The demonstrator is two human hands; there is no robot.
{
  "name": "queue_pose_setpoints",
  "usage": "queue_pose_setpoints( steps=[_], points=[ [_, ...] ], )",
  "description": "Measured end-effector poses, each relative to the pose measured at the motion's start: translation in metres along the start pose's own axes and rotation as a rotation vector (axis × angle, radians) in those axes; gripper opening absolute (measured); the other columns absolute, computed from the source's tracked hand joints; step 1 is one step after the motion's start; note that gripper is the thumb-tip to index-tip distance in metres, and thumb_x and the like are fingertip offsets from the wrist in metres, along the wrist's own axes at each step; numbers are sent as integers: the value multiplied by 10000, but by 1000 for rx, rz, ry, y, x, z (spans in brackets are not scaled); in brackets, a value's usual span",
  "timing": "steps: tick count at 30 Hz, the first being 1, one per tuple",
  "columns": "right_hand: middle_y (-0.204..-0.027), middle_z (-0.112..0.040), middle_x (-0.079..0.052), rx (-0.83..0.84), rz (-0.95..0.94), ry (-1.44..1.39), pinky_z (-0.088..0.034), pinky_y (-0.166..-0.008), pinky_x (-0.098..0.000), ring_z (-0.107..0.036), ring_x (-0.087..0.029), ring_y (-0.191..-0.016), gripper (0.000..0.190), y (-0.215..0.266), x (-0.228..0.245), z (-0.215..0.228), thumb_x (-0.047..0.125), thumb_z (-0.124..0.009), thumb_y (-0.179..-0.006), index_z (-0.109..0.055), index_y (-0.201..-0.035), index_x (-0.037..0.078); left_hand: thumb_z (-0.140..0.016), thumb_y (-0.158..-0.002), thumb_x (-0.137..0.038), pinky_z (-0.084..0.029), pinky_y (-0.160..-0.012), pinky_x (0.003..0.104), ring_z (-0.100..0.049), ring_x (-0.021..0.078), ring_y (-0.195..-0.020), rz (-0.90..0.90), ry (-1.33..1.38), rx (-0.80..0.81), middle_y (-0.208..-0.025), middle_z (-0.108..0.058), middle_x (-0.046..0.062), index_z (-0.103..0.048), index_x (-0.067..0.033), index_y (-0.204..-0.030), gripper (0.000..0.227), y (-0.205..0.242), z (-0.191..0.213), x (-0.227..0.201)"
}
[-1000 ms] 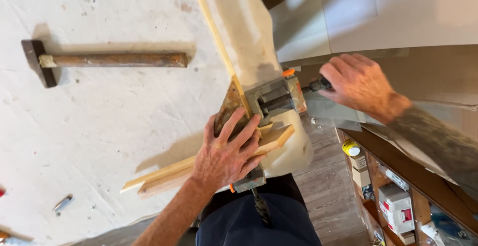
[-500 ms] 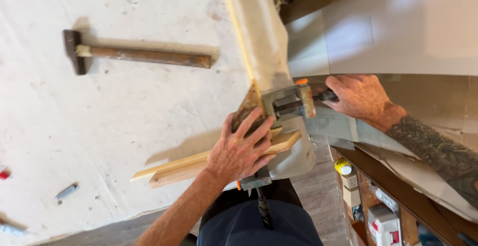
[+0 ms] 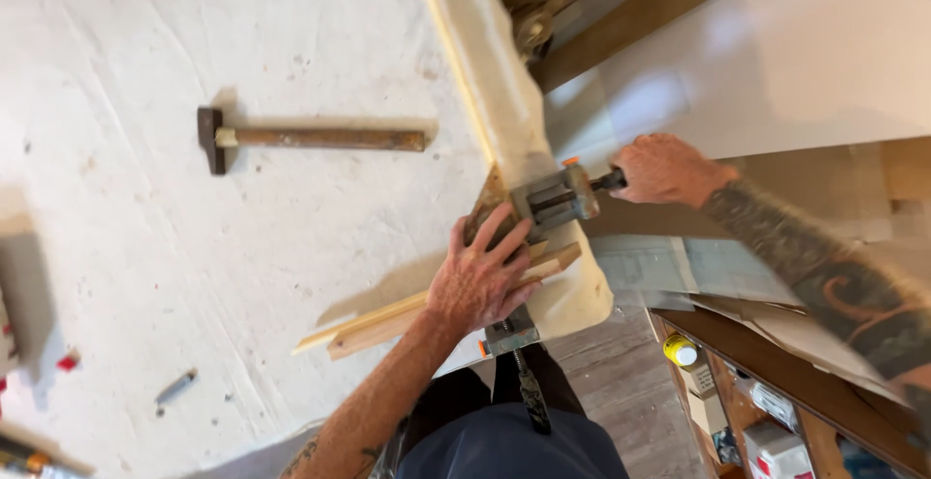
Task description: Assembling a wooden frame by gluing and clamping wooden strips.
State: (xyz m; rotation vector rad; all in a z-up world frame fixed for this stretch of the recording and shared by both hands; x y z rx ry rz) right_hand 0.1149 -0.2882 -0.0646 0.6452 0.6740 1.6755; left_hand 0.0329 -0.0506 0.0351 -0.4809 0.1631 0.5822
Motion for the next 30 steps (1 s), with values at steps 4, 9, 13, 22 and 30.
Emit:
queue_pose_setpoints(
  steps=[4,9,13,22,30],
  points=[
    [-997,-626,-84,-791,17,-187,-464,-949,-428,-626,-291,-1032,439,111,36,41,348,-819,-768,-626,-1072,96,-505,-930,-481,-389,-883,561,-415,369,-1337,19,-14,26,-1303,-541,110,-620,-107,-968,394,2,-4,-1],
    [-705,-666,-58,-802,-343,-1333,-488,-766,-327,-620,-166,-732,385,169,89,-149,397,-564,-981,-707,-757,117,-577,-897,-490,-410,-889,569,-391,359,-1351,28,-40,55,-1311,-536,92,-646,-114,-988,393,3,-3,1],
    [-663,-451,-76,390,-143,-2346,-321,-538,-292,-409,-164,-560,702,135,240,-260,629,-341,-899,-594,-1015,-15,-601,-862,-580,-431,-888,583,-422,289,-1318,47,-81,83,-1319,-568,20,-677,-158,-935,435,0,-1,2],
    [-549,-556,-110,-446,-519,-1022,-403,-585,-441,-510,-298,-559,406,170,216,-209,461,-560,-918,-547,-779,80,-650,-874,-537,-450,-850,557,-433,297,-1299,65,-113,45,-1302,-573,13,-685,-182,-914,359,2,1,-5],
    [-967,-659,-132,-1058,-348,-875,-540,-766,-387,-661,-298,-857,423,201,175,-99,236,-755,-834,-615,-1197,69,-526,-937,-503,-416,-923,567,-330,347,-1383,77,-72,100,-1350,-507,72,-646,-151,-1008,378,6,-7,0]
  ],
)
Point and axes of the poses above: each hand's wrist, its own y-axis away from the middle knuckle, its own z-axis out of the back of the hand, x = y × z, the point moved 8 cm from there along -y, towards the middle knuckle
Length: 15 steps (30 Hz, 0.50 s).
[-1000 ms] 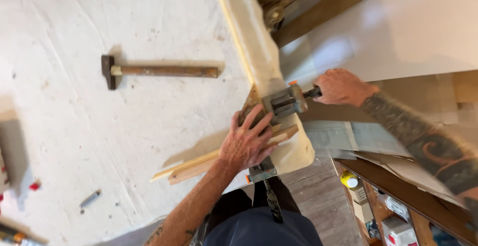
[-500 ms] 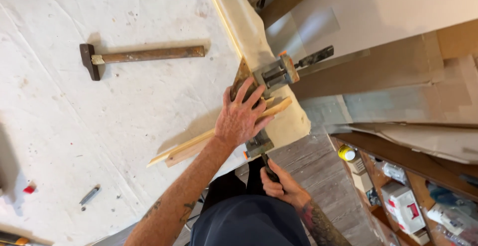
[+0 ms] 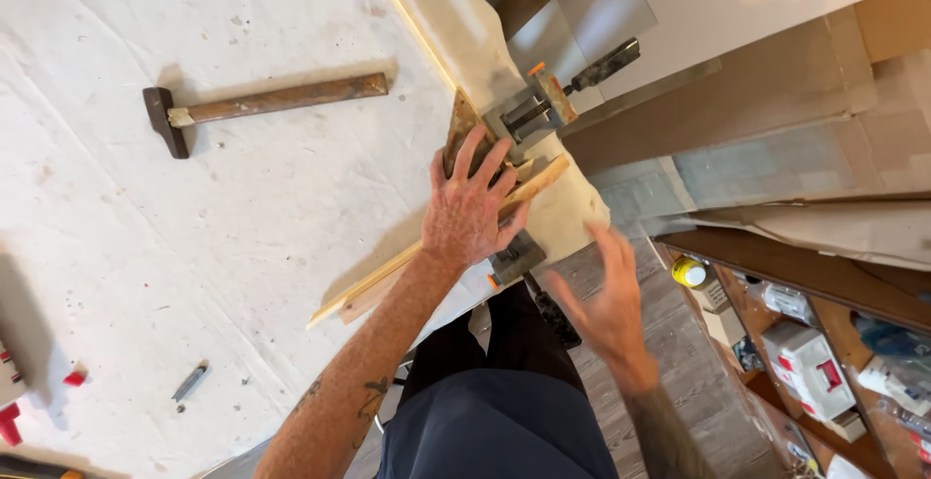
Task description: Assembling a wooden frame by gluing and clamping wooden strips.
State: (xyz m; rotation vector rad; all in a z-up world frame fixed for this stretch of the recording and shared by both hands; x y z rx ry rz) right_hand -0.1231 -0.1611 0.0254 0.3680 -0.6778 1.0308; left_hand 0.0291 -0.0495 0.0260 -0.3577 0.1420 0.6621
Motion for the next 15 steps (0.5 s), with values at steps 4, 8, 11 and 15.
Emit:
queue_pose_setpoints(
  steps=[4,8,11,15],
  points=[
    [-1507,-332,-221,35,110,-21,-335,-1123,-484,-402,-405,-1346,984,-38,46,-6,409,-839,-692,-355,-1477,65,-570,-858,-453,-393,-938,548,-312,344,-1388,-34,4,29,-1365,-507,68,-652,-171,-1036,344,0,2,-3],
    [-969,-698,-165,137,-273,-251,-564,-727,-427,-712,-316,-882,345,1,-19,-4,335,-641,-934,-611,-1130,53,-588,-843,-464,-406,-906,523,-322,336,-1376,-65,-23,8,-1358,-502,55,-649,-179,-1051,358,-2,1,2],
    [-736,-771,-194,607,-787,-634,-617,-657,-370,-753,-250,-716,655,79,-53,-40,483,-382,-977,-779,-857,-23,-612,-810,-481,-412,-886,510,-357,328,-1358,-71,-23,-30,-1328,-523,40,-649,-207,-1026,350,0,-5,4],
    [-737,-685,-232,255,-831,-854,-622,-554,-402,-706,-312,-662,303,127,-120,-66,232,-593,-959,-695,-945,-53,-609,-827,-465,-430,-882,508,-341,319,-1360,-60,-26,1,-1334,-514,35,-660,-193,-1013,333,2,1,5]
  ],
)
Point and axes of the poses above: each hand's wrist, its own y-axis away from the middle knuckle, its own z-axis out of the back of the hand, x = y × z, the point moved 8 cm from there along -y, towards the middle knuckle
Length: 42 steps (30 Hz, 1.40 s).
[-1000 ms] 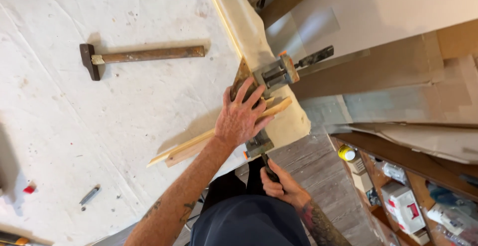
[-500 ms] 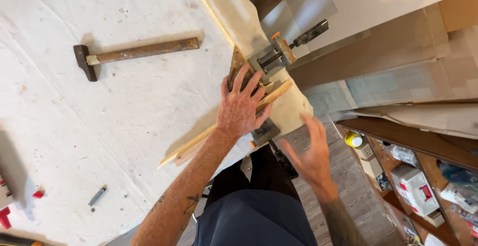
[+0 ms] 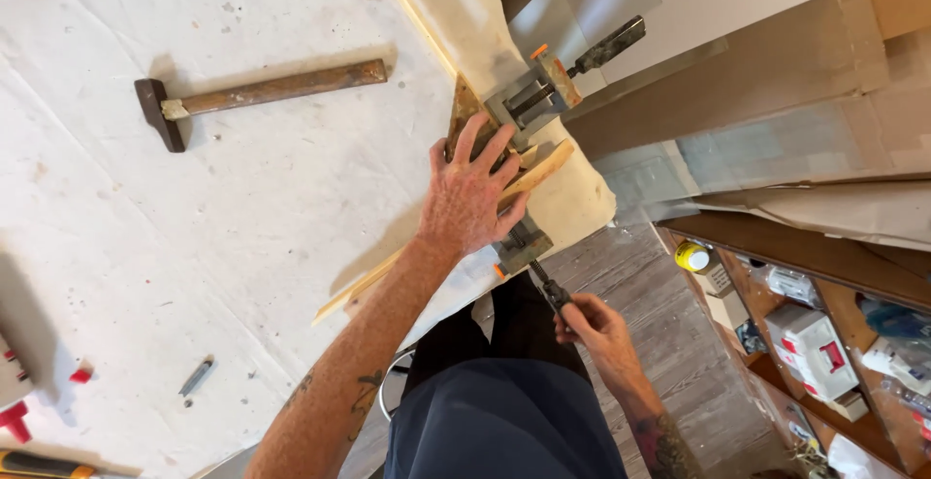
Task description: Assembling a wooden frame by gluing and clamping wooden strips.
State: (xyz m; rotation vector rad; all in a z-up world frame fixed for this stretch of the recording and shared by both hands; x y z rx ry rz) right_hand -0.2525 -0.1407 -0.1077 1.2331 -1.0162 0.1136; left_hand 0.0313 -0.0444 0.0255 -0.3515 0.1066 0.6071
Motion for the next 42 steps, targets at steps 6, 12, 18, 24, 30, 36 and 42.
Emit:
queue_pose_setpoints(
  steps=[6,12,18,24,30,36,42],
  points=[
    [-1363,-461,-216,-164,572,652,-508,-952,-499,-504,-370,-1242,983,19,151,-61,356,-896,-623,-396,-1403,27,-609,-844,-461,-430,-909,522,-319,324,-1375,-10,26,27,-1364,-493,45,-648,-180,-1049,351,-3,-3,-2],
    [-1521,-281,-290,-152,893,958,-202,-1188,-531,-240,-413,-1437,1095,-18,198,-131,209,-875,-632,-249,-1498,-30,-645,-852,-386,-383,-994,573,-280,330,-1411,28,137,84,-1433,-460,62,-652,-147,-1130,367,-6,7,4],
    [-1527,-341,-153,-247,833,948,-283,-1172,-426,-337,-321,-1425,1037,-31,186,-121,350,-888,-647,-358,-1481,35,-761,-794,-183,-463,-1017,448,-559,348,-1209,368,521,14,-1275,-573,138,-620,-108,-1276,508,74,41,79],
    [-1559,-244,-225,-148,704,932,-282,-1167,-486,-302,-417,-1419,1132,-35,187,-128,247,-888,-617,-245,-1517,12,-600,-895,-331,-567,-870,405,-714,322,-985,788,894,779,-1061,-742,132,-685,-138,-1194,366,127,-17,98],
    [-1540,-317,-160,-197,759,935,-335,-1141,-474,-363,-373,-1404,1021,-30,188,-129,110,-863,-638,-329,-1505,50,-629,-874,-277,-552,-860,416,-714,295,-951,841,1068,859,-1032,-746,172,-688,-130,-1220,381,130,-27,87],
    [-1384,-509,-136,-193,943,867,-413,-1103,-453,-490,-349,-1325,705,-21,191,-138,31,-836,-716,-542,-1356,10,-625,-891,-294,-557,-845,432,-719,350,-955,823,1048,848,-1026,-741,197,-685,-117,-1235,391,131,-28,86],
    [-1269,-605,-131,-143,1017,778,-493,-1016,-458,-585,-356,-1221,465,-17,195,-141,-40,-743,-802,-637,-1251,26,-628,-892,-270,-549,-867,440,-717,333,-967,832,1053,854,-1024,-735,182,-692,-123,-1219,364,135,-32,85]
  ],
)
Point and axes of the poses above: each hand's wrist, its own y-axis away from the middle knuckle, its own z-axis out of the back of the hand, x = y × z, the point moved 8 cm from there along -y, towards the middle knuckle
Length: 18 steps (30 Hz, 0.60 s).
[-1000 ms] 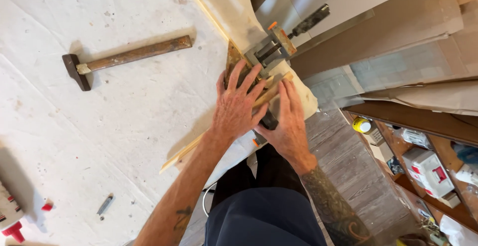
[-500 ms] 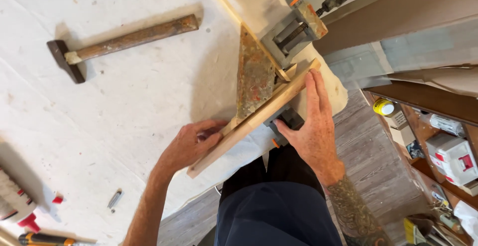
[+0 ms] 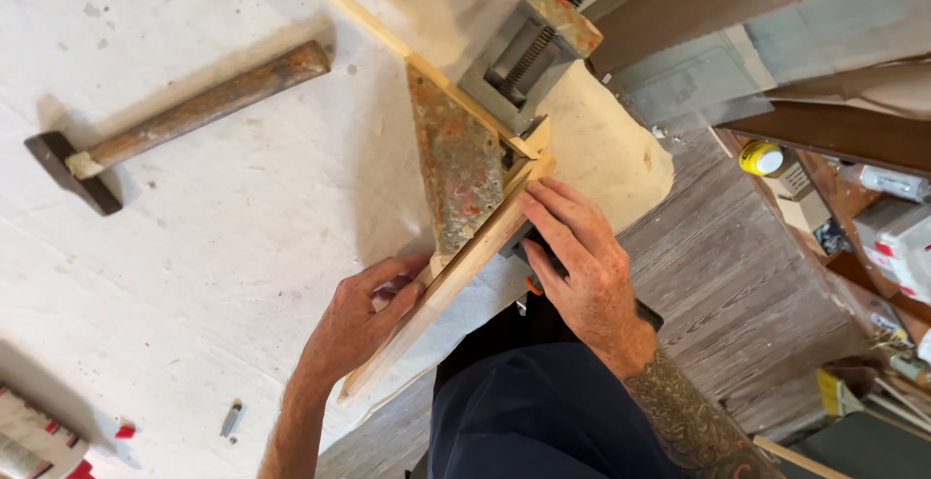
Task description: Assembling a wooden frame by gluing and clamping wooden strips.
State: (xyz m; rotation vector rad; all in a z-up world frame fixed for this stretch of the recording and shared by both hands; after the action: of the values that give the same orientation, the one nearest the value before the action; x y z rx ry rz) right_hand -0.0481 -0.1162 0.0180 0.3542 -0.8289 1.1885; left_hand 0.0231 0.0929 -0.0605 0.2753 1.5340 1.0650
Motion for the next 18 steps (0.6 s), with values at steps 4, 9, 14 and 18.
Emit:
queue_pose_setpoints(
  steps=[4,9,14,18],
  points=[
    [-1269,-608,-159,36,12,-36,-500,-1042,-449,-591,-363,-1213,357,1,1,4,-40,-666,-894,-609,-1244,-3,-601,-891,-239,-551,-831,318,-688,170,-894,24,-48,-15,-1009,-738,42,-701,-121,-1198,344,-1,-2,-6],
    [-1308,-564,-198,111,22,-57,-482,-1107,-425,-551,-366,-1273,342,-1,3,4,-93,-614,-943,-548,-1276,-45,-580,-891,-203,-526,-819,247,-634,59,-851,61,-57,-30,-1014,-735,-47,-692,-105,-1201,344,-1,-3,-2],
    [-1266,-609,-181,93,43,-43,-505,-1057,-391,-605,-315,-1214,256,-3,6,5,-17,-563,-981,-592,-1235,-36,-591,-884,-206,-508,-828,259,-637,74,-849,73,-78,-60,-1003,-744,-27,-706,-108,-1158,313,-1,-2,-1],
    [-1274,-600,-182,114,58,-28,-504,-1054,-385,-605,-319,-1213,266,-4,6,5,-35,-569,-980,-580,-1246,-46,-587,-892,-206,-502,-841,263,-623,57,-853,94,-74,-65,-988,-735,-54,-715,-129,-1147,297,0,-3,0]
  ],
)
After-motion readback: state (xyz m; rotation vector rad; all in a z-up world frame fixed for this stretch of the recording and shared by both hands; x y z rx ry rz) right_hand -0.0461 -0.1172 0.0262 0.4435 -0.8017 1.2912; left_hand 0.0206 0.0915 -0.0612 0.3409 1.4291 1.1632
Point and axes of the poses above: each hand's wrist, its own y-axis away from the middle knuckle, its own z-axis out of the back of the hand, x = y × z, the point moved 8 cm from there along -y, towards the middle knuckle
